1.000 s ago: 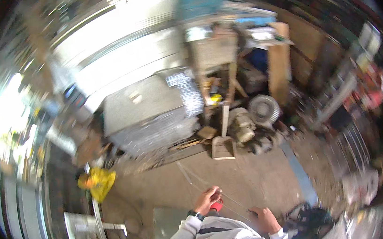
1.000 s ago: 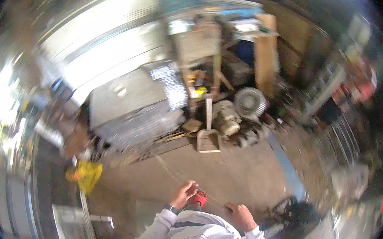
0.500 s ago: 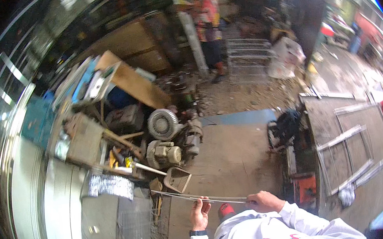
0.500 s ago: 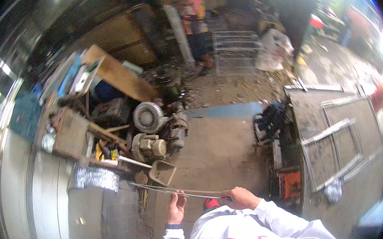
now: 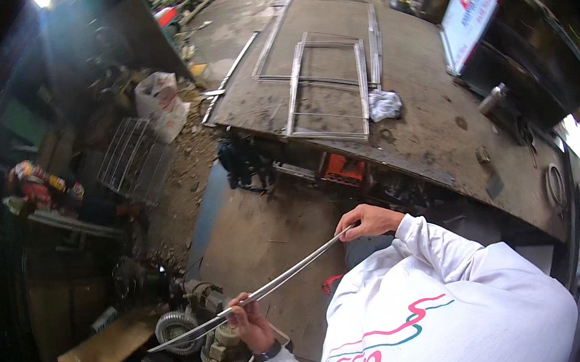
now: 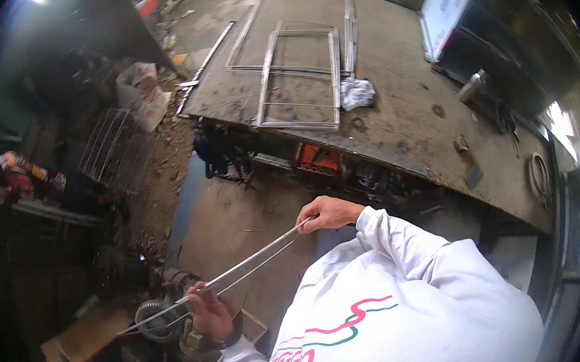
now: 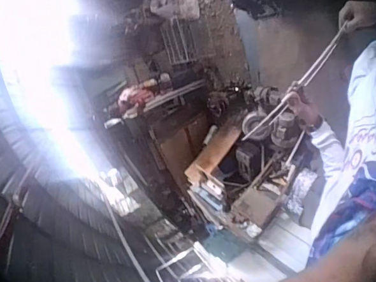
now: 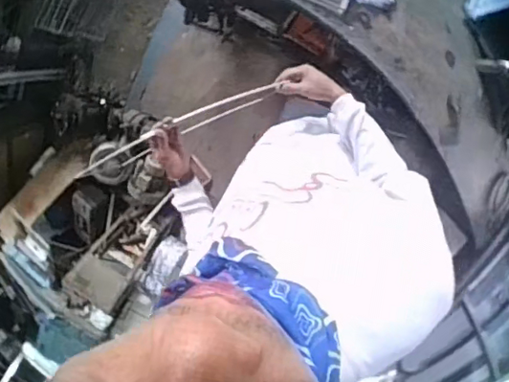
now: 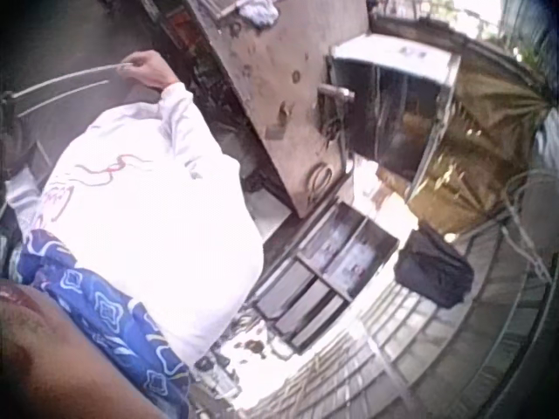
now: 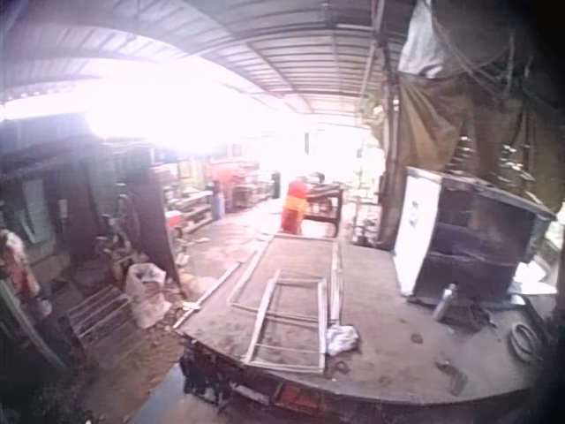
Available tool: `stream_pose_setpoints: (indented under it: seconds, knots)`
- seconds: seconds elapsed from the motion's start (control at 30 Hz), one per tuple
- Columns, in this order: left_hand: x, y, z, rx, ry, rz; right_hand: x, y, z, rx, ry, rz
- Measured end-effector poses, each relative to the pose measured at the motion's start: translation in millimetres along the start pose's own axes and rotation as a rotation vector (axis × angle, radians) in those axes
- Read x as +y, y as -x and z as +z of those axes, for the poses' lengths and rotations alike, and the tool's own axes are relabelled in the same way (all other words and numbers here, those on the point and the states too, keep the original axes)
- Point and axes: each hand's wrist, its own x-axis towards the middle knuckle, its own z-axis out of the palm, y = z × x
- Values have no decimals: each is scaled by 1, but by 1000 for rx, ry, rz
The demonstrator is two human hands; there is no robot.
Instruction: The person measures rectangular metal frames on a workbench using a tape measure, then picks up and compares thin metal rods to the frames. The person repeatedly measures different frames and handles several rods, occasionally gesturing toward another person in the workshop.
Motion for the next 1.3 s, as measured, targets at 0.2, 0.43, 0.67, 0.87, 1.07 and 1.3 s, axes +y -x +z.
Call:
stream_pose_setpoints:
  seconds: [0.2, 0.43, 0.67, 0.87, 1.07, 1.3]
  knots:
    - [-2, -58, 124, -189, -170, 40, 25, 56, -33, 99, -890, -399]
    - [-48, -126, 269, -248, -150, 33, -39, 115, -147, 211, -665, -614]
    - [-183, -178, 453, -561, -176, -194, -88, 218, -277, 659, -164, -551]
    - [-338, -203, 596, -976, -220, -527, -44, 249, -317, 1360, -227, -339]
    - [-466, -195, 556, -907, -531, -607, 30, 220, -361, 1507, -962, -449]
    - [-521, -152, 371, -707, -780, -947, 157, 181, -357, 1666, -1381, -582]
